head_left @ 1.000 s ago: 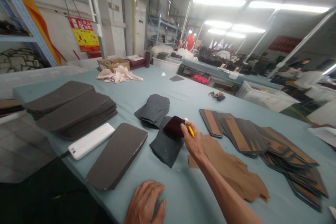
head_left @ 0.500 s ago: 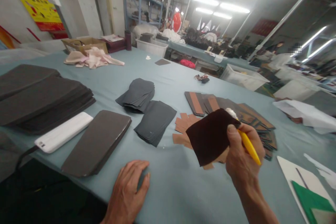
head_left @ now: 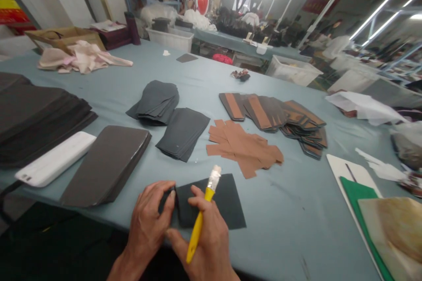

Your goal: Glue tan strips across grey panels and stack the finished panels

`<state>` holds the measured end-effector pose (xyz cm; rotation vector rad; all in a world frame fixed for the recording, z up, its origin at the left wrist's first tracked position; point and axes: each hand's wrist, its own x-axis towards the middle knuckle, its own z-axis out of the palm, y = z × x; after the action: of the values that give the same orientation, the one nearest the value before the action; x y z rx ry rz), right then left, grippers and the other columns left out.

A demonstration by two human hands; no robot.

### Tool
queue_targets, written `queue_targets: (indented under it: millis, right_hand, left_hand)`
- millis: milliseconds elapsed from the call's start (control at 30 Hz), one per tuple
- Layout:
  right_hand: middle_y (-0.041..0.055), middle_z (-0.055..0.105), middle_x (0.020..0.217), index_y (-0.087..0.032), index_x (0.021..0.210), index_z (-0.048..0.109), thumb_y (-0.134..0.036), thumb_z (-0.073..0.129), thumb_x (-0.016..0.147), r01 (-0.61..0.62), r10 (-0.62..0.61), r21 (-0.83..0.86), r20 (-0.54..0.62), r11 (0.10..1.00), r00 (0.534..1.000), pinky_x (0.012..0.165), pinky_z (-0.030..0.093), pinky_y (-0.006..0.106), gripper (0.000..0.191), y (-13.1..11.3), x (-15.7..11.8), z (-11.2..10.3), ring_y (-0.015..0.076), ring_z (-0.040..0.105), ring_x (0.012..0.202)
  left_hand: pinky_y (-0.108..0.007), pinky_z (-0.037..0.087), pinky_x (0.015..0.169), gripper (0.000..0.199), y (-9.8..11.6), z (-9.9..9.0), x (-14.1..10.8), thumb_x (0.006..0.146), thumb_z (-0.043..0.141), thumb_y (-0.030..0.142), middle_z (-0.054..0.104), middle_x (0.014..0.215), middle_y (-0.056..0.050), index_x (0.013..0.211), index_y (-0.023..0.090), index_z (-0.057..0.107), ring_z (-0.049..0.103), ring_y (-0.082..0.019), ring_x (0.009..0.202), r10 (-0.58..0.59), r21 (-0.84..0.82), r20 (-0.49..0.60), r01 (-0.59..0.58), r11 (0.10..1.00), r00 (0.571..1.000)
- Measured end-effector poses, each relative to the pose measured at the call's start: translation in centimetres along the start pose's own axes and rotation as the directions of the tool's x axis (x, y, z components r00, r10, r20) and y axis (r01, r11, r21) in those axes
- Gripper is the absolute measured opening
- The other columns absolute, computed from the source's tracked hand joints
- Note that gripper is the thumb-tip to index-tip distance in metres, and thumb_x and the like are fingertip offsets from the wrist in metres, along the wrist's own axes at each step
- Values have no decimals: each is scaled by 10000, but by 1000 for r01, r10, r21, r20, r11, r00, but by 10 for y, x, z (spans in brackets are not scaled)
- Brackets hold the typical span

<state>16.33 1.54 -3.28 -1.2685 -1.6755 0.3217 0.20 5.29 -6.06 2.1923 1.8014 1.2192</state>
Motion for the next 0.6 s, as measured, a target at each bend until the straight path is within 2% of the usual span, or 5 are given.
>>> queue_targets:
  millis: [67,167,267,400,600]
  right_hand:
    - [162,736,1338,-258,1276,543,-493,673,979,37,-37,-11,41,999,998,945,624,481,401,-2,0,1,323,745,1171]
    - [163,732,1355,-259,1227,551,-330,696,965,166,-158,-67,105,984,982,923,630,460,308,12,6,-18,312,742,1176]
    - [160,738,1344,-250,1198,571,-236,658,992,145,-132,-211,74,967,988,901,632,456,224,38,10,-43,299,750,1143]
    - [142,740,1345,-236,1180,593,-270,634,1029,135,-112,-324,91,936,990,896,633,452,160,67,7,-63,284,757,1104]
    - [144,736,1356,-209,1204,603,-331,650,1034,31,-20,-445,29,895,999,881,618,425,215,78,-6,-79,286,755,1110]
  left_hand:
    - [-385,555,902,272,-1,-4,-3,1082,486,372,781,1070,-49,1163,231,704,725,-240,1006,-30,23,-21,30,999,999]
    - [-395,555,898,278,1,-9,-6,1086,477,369,778,1074,-52,1173,235,704,725,-247,1014,-69,58,-34,71,996,997]
    - [-397,551,946,258,7,-12,-7,1089,487,340,770,1123,-59,1219,230,680,715,-241,1062,-86,83,-43,90,992,995]
    - [-420,503,1047,234,21,-14,-12,1065,536,248,740,1236,-90,1271,206,639,671,-251,1182,-40,101,-42,45,994,998]
    - [-458,428,1115,227,41,-15,-21,1030,588,189,696,1311,-118,1251,197,638,592,-294,1303,70,104,33,-73,992,997]
